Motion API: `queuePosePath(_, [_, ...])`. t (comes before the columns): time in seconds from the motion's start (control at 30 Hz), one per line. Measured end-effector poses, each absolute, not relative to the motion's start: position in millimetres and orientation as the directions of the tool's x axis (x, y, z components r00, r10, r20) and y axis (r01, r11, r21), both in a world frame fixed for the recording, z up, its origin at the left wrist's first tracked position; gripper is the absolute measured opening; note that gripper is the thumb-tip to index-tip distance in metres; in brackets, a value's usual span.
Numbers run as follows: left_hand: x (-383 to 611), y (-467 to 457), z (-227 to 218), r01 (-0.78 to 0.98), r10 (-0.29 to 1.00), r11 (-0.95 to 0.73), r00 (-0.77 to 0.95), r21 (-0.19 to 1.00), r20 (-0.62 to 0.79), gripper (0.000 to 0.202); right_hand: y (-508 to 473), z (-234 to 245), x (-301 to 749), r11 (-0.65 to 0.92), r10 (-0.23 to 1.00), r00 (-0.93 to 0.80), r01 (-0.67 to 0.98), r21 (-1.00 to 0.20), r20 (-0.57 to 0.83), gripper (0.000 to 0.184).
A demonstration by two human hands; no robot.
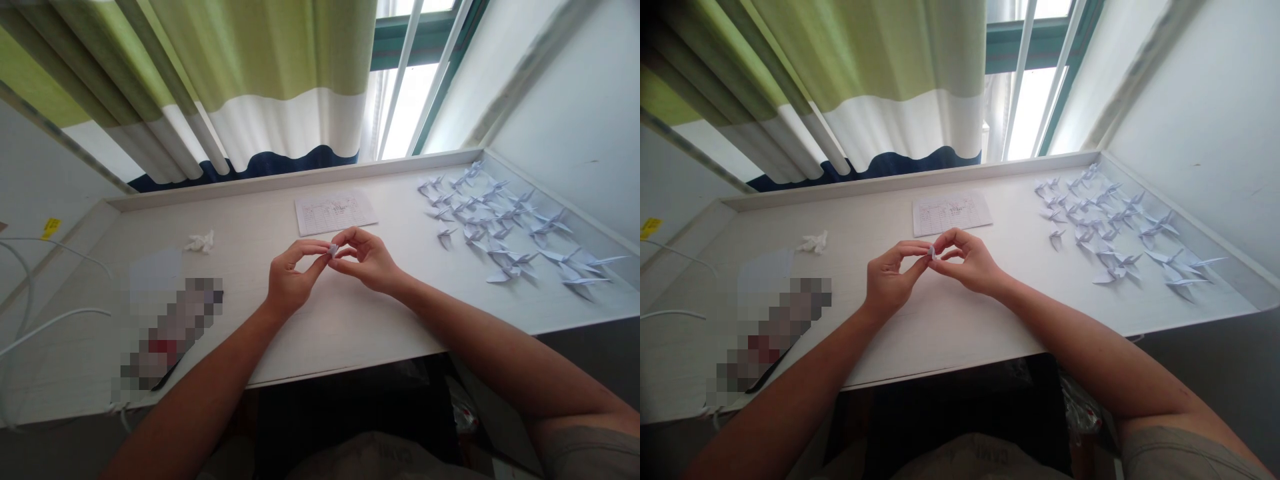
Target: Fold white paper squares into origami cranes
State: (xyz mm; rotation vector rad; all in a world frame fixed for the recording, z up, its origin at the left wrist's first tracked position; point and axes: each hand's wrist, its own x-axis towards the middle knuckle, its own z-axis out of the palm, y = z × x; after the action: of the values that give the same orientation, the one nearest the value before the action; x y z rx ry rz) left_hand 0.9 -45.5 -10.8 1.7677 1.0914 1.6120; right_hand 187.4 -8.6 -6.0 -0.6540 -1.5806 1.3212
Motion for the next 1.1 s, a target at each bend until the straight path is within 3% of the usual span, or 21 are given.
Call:
queuePosePath(0.23, [-2.7,-43.8,-6.9,0.218,0.664,-0.737,0.057,0.640,0.745,0.009,-10.3,-3.5,191.1,0.593,0.709,-0.399,-0.108,-0.798,0.582,0.011])
queuePosePath(0.4, [-4.8,-42.4,-4.3,0.258,0.578,-0.796,0.056,0.548,0.814,0.018,-10.9,1.9,193.2,0.652,0.675,-0.411,-0.056,-0.757,0.612,0.014])
queuePosePath(0.6, [-5.6,-43.4,-3.9,0.312,0.617,-0.756,0.049,0.575,0.786,0.005,-10.0,1.4,193.4,0.665,0.683,-0.397,-0.007,-0.747,0.613,0.018])
queuePosePath(1.1, [-2.5,-46.6,-2.5,0.320,0.685,-0.688,-0.007,0.651,0.728,0.007,-12.1,-0.9,190.2,0.652,0.700,-0.346,-0.045,-0.757,0.624,0.026])
